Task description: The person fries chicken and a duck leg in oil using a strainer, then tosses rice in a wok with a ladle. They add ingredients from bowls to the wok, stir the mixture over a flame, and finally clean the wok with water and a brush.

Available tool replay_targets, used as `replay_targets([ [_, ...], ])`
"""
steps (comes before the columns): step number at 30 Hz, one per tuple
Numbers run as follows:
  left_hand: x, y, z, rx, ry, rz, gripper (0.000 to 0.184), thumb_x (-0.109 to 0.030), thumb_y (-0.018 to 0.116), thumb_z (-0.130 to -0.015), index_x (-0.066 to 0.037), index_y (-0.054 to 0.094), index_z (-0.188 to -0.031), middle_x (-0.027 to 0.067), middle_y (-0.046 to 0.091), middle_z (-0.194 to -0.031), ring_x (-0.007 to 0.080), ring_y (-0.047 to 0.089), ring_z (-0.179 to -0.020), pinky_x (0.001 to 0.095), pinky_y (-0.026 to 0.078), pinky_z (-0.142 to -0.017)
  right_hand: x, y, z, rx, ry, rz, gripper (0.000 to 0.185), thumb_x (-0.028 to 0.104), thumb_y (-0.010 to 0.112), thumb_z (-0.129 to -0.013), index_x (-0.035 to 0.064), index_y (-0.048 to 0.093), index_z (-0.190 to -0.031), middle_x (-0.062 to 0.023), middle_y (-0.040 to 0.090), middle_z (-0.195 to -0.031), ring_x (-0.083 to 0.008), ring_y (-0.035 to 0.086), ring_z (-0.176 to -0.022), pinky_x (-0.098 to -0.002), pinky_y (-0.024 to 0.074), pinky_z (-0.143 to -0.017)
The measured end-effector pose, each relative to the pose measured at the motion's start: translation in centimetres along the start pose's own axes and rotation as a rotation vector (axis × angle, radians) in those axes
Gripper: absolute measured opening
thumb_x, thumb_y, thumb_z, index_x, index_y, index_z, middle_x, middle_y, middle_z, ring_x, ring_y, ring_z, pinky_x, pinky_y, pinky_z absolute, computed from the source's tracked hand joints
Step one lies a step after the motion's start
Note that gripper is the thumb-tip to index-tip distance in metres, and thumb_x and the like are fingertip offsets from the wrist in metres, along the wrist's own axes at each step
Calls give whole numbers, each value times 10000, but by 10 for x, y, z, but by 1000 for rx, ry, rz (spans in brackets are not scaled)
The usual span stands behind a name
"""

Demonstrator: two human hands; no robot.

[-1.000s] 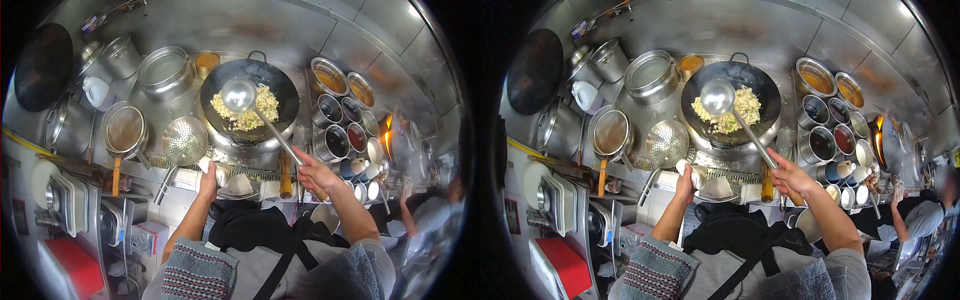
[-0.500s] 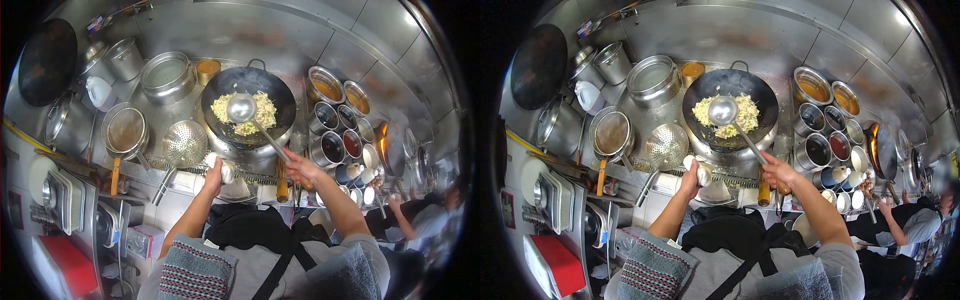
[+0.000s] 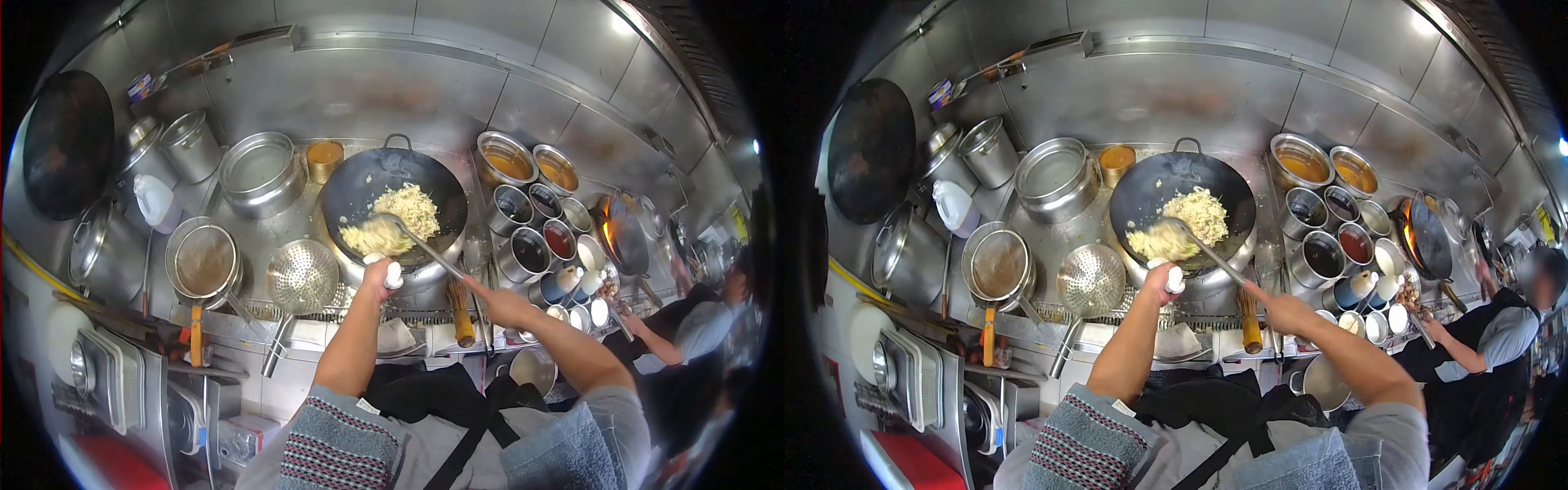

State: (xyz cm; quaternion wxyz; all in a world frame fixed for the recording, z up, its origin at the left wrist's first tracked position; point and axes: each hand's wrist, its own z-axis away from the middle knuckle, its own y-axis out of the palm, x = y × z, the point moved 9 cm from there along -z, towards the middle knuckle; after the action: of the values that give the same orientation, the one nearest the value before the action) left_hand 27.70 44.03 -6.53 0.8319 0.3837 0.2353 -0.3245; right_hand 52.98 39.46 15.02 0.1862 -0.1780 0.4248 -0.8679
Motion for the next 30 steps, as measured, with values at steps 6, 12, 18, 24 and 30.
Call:
replay_targets([
  [6,4,-3,56,42,93,43,143,-154,514,-914,-21,561,-940,110,620,-777,252,632,-622,411,522,-520,-47,-24,6,-142,139,273,882,29,489,-822,374,70,-1517,-190,675,-911,-340,682,-789,-460,528,-651],
  [12,58,-67,163,2,166,-78,357,-95,510,-909,-3,459,-1251,149,607,-1049,263,659,-868,429,555,-646,-33,-27,86,-279,-38,62,823,62,503,-813,323,165,-1516,-172,671,-769,-313,664,-673,-440,517,-624],
  [18,-26,14,81,6,-39,-16,162,-234,468,-961,-101,550,-1002,64,619,-803,220,607,-636,396,495,-510,-45,-16,74,-102,-176,-69,825,90,478,-815,391,143,-1507,-205,656,-831,-332,649,-714,-421,513,-679],
  [24,73,-74,85,42,92,-37,183,-98,473,-877,-47,548,-1035,96,626,-822,221,628,-683,379,514,-565,-42,-9,1,-323,72,125,838,82,479,-821,403,108,-1502,-210,653,-892,-378,640,-739,-477,503,-694],
  [30,-4,-14,125,76,83,124,193,-211,428,-974,-52,532,-1009,111,649,-861,258,652,-703,413,541,-589,-64,-21,93,-125,-86,-112,775,74,494,-820,373,240,-1488,-237,637,-865,-351,645,-732,-463,498,-696],
])
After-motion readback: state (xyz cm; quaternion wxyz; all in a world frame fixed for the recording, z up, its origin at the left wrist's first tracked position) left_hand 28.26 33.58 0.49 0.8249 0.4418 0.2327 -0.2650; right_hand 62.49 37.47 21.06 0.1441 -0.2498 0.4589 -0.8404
